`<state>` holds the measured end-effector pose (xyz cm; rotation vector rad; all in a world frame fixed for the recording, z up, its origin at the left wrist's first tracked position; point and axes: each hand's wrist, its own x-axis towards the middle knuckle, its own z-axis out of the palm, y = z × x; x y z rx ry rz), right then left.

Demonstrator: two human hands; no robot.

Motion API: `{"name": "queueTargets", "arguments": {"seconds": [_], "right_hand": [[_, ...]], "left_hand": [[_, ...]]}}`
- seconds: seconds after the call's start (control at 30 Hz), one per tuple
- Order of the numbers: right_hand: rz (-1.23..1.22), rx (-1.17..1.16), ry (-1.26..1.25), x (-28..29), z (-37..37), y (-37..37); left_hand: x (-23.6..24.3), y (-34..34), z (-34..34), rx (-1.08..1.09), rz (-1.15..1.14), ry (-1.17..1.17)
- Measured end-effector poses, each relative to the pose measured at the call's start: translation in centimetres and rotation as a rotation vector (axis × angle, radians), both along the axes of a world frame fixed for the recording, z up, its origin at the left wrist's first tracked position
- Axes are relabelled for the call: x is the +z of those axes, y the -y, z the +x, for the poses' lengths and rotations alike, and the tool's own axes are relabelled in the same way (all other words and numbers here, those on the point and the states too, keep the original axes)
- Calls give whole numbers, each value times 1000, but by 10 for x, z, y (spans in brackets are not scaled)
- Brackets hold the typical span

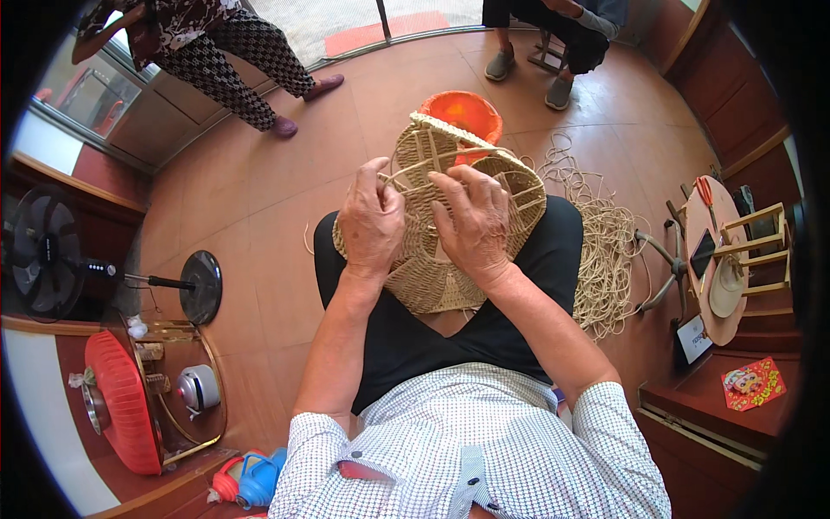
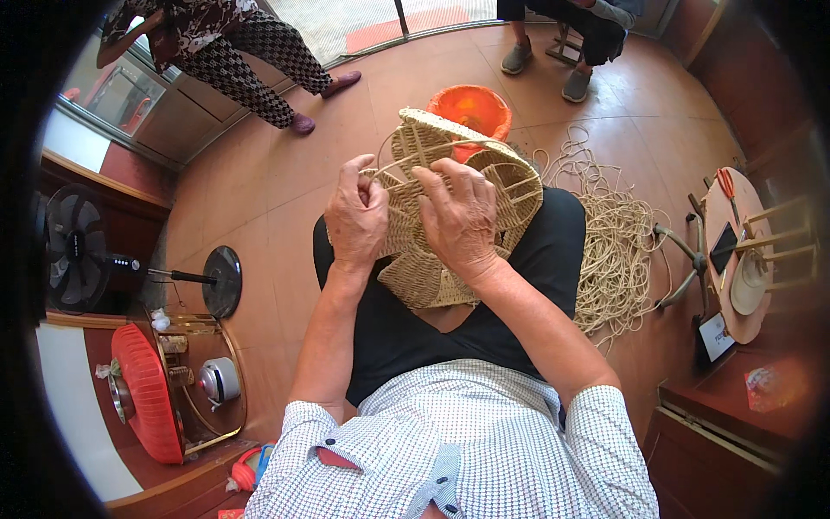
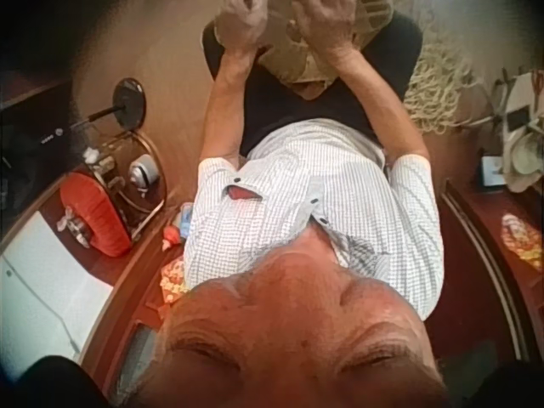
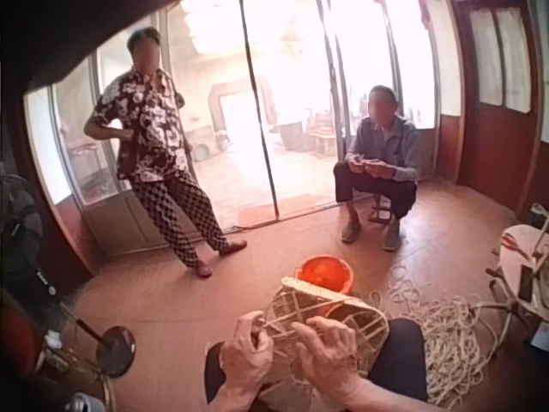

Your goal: Manually weaving a basket using dried plant fibers.

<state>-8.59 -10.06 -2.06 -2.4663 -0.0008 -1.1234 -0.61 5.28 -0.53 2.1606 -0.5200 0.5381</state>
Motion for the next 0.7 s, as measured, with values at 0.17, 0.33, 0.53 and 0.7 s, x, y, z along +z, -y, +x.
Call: {"name": "queueTargets", "arguments": {"seconds": [0.17, 0.33, 0.53, 0.7], "right_hand": [[-116, 47, -41, -3, 9, -6], [-150, 47, -76, -8, 7, -9], [-131, 16, -117, -12, 7, -16], [-95, -30, -148, -13, 11, -22]], "left_hand": [[10, -30, 20, 34, 40, 73], [36, -32, 47, -48, -127, -100], [37, 5, 69, -188, -216, -187], [26, 12, 72, -303, -181, -331]]}}
